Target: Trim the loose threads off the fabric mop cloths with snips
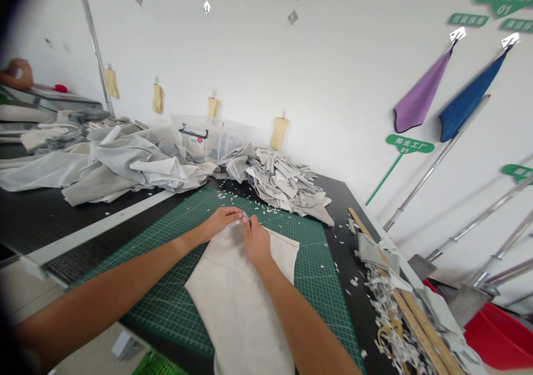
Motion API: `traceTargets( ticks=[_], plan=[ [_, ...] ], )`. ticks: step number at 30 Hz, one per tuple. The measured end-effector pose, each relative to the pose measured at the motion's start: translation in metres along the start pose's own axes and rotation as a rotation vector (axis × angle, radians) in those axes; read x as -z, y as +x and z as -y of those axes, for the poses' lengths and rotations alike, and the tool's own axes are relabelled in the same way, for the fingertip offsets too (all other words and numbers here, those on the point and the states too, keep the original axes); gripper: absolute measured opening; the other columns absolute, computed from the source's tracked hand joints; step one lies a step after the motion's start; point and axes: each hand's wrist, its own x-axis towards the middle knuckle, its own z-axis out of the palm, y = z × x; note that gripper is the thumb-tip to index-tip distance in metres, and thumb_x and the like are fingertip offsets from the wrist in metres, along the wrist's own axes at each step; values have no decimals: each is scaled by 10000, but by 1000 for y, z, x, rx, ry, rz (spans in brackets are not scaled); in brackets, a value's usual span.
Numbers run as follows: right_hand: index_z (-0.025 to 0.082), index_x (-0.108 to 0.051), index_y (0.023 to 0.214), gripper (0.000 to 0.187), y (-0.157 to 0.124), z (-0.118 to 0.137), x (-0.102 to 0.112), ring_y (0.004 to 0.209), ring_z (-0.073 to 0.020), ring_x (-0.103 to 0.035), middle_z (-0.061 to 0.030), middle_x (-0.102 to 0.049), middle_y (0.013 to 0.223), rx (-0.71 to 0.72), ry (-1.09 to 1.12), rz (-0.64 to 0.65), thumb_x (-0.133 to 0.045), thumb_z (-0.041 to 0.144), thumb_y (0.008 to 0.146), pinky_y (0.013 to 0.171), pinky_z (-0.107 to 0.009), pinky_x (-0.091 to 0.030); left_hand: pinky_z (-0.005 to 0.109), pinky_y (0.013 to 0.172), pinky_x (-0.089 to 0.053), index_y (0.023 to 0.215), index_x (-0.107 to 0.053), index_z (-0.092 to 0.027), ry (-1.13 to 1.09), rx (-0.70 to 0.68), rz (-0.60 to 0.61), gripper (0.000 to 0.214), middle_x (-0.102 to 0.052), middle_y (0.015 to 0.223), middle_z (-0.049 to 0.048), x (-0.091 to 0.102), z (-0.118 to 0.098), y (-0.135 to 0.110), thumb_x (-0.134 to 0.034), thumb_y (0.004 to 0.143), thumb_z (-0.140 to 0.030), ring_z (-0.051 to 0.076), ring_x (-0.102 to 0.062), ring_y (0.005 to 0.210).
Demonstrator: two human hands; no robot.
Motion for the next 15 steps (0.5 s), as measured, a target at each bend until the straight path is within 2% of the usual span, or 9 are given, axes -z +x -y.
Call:
traceTargets(
  ticks=[15],
  plan=[
    [231,-517,949,412,0,-1,0,623,-165,-540,-3,-599,717,25,-39,2,-242,522,1046,557,-255,-227,273,772,-476,949,-758,-137,14,24,8,330,-741,921,65,0,-5,-4,-647,838,-428,187,-639,841]
  ],
)
